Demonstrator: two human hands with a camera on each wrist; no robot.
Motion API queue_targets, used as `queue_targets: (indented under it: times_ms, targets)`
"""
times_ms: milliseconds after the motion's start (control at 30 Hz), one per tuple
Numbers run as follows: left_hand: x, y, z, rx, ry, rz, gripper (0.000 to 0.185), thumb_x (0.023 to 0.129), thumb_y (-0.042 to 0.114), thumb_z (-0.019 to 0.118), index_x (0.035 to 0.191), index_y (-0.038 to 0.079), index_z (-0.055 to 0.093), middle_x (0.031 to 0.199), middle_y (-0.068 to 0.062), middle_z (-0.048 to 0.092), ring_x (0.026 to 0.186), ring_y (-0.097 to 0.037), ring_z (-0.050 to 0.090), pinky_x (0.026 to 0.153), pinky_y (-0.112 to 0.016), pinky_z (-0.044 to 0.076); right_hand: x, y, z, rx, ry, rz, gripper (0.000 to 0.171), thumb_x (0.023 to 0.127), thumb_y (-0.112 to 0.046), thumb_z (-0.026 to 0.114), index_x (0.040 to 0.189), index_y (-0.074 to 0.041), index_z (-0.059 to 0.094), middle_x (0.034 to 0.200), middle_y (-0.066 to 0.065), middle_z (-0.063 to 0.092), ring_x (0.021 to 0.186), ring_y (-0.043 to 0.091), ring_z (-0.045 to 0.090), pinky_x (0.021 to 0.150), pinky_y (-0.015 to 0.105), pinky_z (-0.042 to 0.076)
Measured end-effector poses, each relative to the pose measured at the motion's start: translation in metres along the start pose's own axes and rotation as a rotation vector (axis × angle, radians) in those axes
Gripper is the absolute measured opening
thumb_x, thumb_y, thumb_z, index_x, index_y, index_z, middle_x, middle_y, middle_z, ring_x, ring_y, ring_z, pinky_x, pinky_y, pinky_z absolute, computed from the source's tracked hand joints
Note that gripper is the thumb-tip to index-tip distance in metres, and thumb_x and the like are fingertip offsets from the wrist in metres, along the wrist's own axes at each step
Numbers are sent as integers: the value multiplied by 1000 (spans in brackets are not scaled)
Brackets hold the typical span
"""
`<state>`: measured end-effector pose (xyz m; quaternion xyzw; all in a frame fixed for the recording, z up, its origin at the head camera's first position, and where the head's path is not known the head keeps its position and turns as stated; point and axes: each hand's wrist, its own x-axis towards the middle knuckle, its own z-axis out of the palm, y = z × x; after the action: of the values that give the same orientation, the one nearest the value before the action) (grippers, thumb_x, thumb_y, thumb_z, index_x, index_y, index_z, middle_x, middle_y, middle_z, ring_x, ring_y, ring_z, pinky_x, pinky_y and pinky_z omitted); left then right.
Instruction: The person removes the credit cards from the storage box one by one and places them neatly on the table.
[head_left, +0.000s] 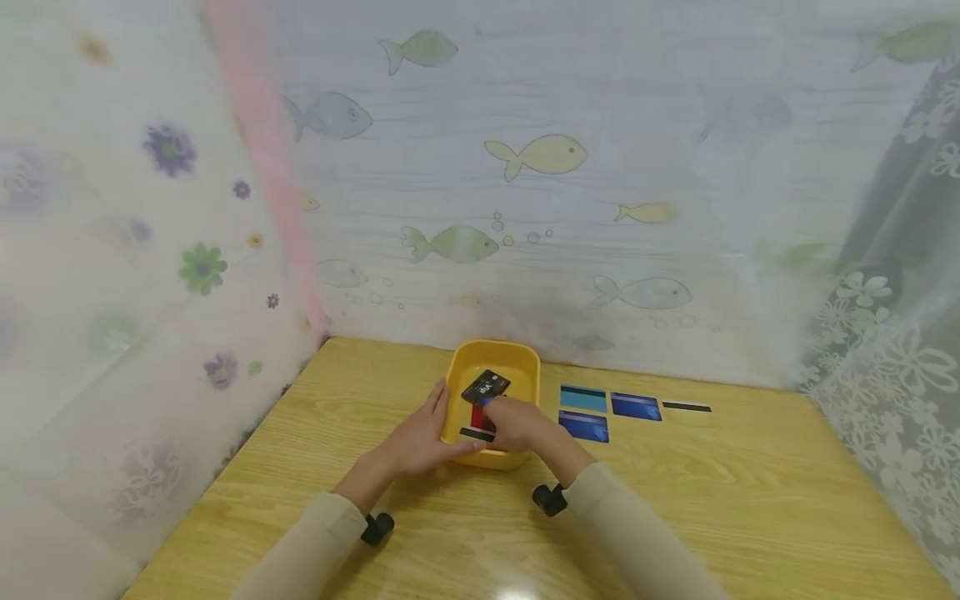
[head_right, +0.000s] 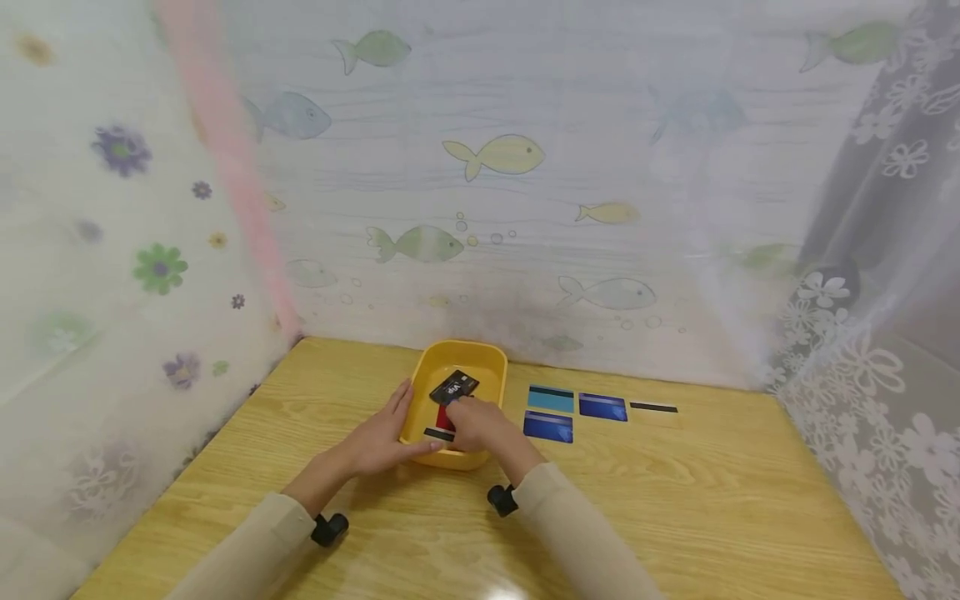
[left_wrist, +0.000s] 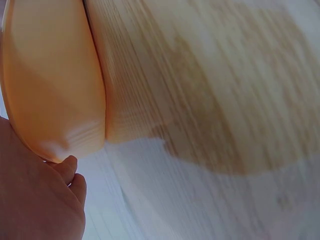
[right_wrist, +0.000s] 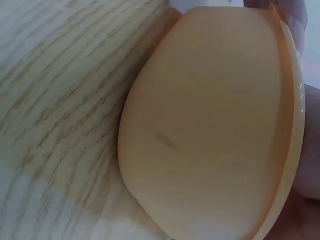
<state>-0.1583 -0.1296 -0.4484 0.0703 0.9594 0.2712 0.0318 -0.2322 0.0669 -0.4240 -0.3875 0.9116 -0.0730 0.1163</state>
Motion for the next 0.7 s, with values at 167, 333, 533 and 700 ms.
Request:
queue_targets:
  times_ms: [167,333,533,700]
  targets:
    - [0,0,1,7,2,-4,121,87,77,60,164,5,2,172,-12,1,151,-35,29,117,-50,35,1,0,2,3,-30,24,25,91,-33,79,100,-13,69,83,-5,62,73,13,55,70,33,51]
    - [0,-1,2,9,0,-11,121,86,78,60,164,5,1,172,-11,0,152,-35,29,118,-49,35,2,1,3,17,-50,24,19,93,-29,77,95,-14,66,80,-5,60,72,14,54,69,34,49]
    - [1,0,2,23,1,-15,124,84,82,57,164,5,2,172,-11,1,150,-35,32,117,-49,37,1,3,2,31,-61,3,18,94,-28,75,101,-15,65,89,-5,63,80,13,57,79,36,51]
    - [1,1,1,30,4,-17,124,84,83,57,165,6,3,172,-11,0,150,-35,33,117,-49,37,-1,6,-3,130,-58,-36,22,94,-24,75,108,-13,63,95,-3,64,85,14,58,82,38,51]
